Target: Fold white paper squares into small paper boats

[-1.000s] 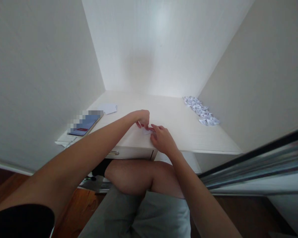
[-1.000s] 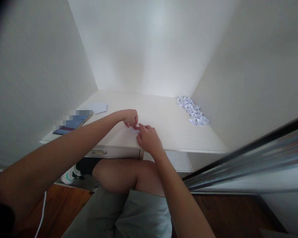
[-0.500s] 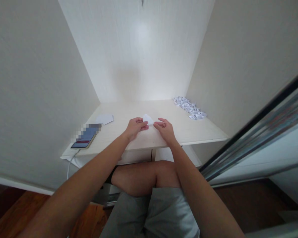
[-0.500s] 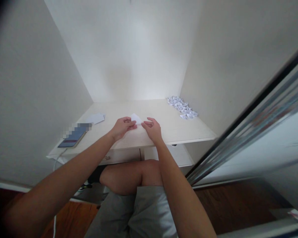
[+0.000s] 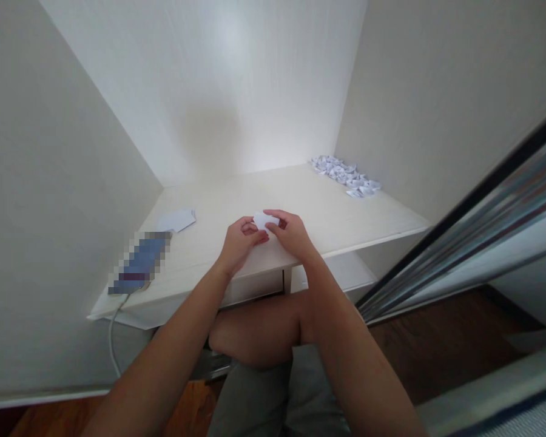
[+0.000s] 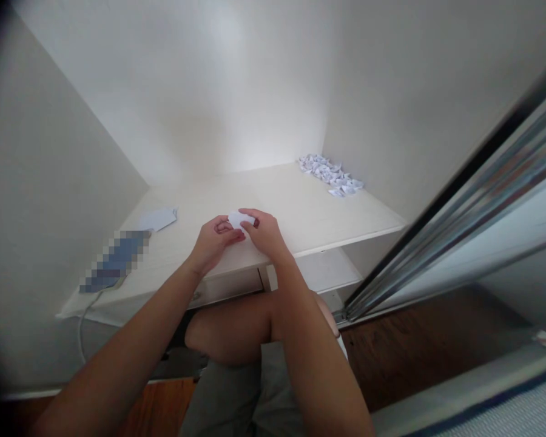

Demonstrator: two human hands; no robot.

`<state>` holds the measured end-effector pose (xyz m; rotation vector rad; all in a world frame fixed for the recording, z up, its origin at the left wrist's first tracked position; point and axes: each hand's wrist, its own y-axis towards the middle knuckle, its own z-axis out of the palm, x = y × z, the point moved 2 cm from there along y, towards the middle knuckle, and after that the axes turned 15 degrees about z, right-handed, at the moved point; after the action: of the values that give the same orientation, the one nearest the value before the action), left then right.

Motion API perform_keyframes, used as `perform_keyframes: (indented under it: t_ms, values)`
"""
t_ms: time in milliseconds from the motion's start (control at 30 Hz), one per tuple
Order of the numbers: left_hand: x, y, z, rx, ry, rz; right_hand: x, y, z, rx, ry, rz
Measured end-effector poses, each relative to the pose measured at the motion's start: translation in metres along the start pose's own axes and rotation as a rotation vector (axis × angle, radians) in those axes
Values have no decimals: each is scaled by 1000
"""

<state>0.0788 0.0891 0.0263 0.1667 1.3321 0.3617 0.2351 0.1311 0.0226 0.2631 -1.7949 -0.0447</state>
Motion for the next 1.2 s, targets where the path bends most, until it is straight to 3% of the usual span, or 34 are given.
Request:
perform_keyframes:
  t_ms: [333,967,1200]
  values:
    - [-4,-3,1,0,-26,-20,8,-13,-1,-66,-21,-87]
    - [-5,-7,3,48,-2,-21,15,-23,-5,-102,-35,-114]
    - [-8,-7,4,35,0,-10,12,-23,-4,-41,-3,-120]
